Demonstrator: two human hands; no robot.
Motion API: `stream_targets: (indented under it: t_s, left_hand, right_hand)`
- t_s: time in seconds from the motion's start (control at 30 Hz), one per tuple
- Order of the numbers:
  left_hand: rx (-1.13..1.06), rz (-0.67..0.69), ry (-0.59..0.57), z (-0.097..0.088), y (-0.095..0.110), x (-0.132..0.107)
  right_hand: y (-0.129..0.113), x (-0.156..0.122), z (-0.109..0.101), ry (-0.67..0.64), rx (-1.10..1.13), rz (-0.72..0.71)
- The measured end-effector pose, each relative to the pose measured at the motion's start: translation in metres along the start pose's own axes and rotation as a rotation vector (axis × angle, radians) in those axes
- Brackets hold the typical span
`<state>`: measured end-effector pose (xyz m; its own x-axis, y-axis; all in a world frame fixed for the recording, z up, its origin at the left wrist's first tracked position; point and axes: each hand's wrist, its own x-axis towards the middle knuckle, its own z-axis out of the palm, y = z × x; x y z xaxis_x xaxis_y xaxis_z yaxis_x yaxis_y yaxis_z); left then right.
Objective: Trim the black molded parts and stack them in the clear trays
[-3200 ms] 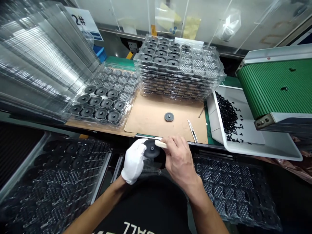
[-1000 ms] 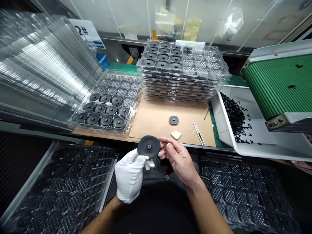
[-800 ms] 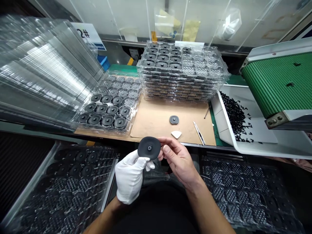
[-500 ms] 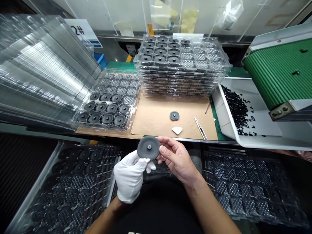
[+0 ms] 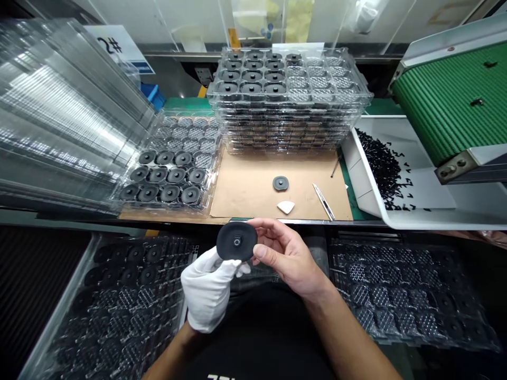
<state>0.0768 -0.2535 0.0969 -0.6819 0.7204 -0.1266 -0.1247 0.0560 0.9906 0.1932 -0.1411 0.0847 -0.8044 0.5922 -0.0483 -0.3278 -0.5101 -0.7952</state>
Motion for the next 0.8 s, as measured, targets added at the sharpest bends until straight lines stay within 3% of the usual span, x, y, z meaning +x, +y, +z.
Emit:
stream_targets:
  t_s: [0.23, 0.5, 0.7, 0.8]
  left_hand:
    - [0.070, 0.041, 0.017, -0.002, -0.006, 0.000]
    - [0.156, 0.046, -0.082, 0.001, -0.003, 0.007]
    - [0.794, 0.482, 0.037, -0.002, -0.001, 0.020]
    - [0.842, 0.514, 0.005, -0.004, -0.003, 0.025]
  right_hand:
    - [0.000, 0.000, -0.001, -0.006, 0.032, -0.004]
    - [0.005, 0.006, -0.002, 0.173, 0.065, 0.014]
    - [0.005, 0.003, 0.003, 0.237, -0.195, -0.039]
    - [0.004, -0.001, 0.009, 0.211, -0.263, -0.052]
